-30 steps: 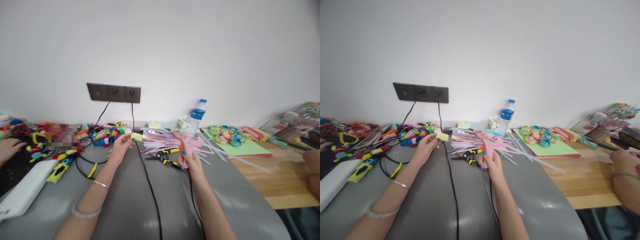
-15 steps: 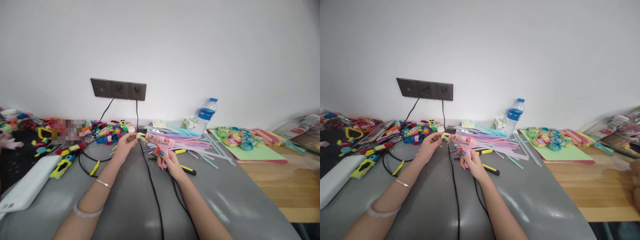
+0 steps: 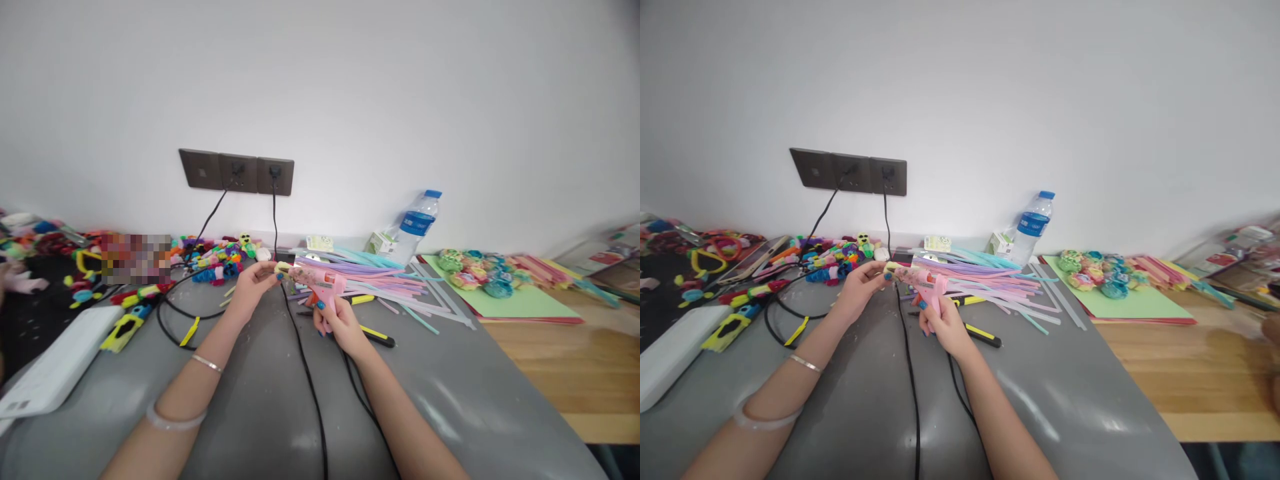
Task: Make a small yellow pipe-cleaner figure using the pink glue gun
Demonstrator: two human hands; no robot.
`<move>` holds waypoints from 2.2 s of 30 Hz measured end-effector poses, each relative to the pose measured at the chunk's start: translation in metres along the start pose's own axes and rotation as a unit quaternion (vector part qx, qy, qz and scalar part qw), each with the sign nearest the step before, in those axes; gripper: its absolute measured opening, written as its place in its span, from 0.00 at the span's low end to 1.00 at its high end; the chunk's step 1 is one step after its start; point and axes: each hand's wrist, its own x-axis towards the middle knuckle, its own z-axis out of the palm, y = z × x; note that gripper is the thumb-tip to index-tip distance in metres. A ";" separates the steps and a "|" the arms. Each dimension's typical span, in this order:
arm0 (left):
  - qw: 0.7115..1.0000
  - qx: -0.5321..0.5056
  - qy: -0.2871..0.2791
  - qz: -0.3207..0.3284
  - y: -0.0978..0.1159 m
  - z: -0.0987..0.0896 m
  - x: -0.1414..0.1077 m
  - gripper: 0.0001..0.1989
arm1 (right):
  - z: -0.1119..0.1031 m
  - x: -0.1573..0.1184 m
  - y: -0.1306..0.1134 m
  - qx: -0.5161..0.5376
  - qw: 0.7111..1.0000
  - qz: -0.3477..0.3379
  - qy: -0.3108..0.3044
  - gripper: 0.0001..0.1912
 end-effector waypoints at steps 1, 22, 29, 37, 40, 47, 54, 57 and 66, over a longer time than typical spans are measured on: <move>1.000 -0.001 0.001 0.001 0.000 0.000 0.000 0.21 | 0.000 0.000 -0.001 0.000 1.000 0.001 0.002 0.22; 1.000 -0.016 0.017 0.003 0.000 0.000 0.001 0.22 | 0.000 0.001 0.008 -0.027 1.000 -0.011 -0.005 0.26; 0.998 -0.048 0.029 0.005 0.001 0.001 0.001 0.22 | 0.000 0.001 0.008 -0.026 1.000 -0.010 -0.003 0.28; 0.997 -0.075 0.033 0.006 0.004 0.002 0.001 0.21 | 0.000 0.001 0.008 -0.035 0.999 0.002 0.004 0.29; 0.996 -0.087 0.035 0.009 0.005 0.001 0.001 0.21 | 0.000 0.002 0.008 -0.038 0.999 0.002 0.008 0.29; 0.993 -0.107 0.052 0.010 0.006 0.002 0.002 0.21 | 0.001 0.001 0.005 -0.028 0.999 -0.005 0.013 0.29; 0.989 -0.131 0.070 0.015 0.007 0.001 0.003 0.21 | 0.001 0.002 0.003 -0.054 0.998 -0.002 0.016 0.32; 0.988 -0.138 0.069 0.012 0.007 0.001 0.003 0.22 | 0.001 0.002 0.000 -0.052 0.998 -0.003 0.017 0.32; 0.987 -0.139 0.073 0.020 0.004 -0.002 0.004 0.21 | 0.000 0.001 0.003 -0.041 0.999 -0.003 0.030 0.26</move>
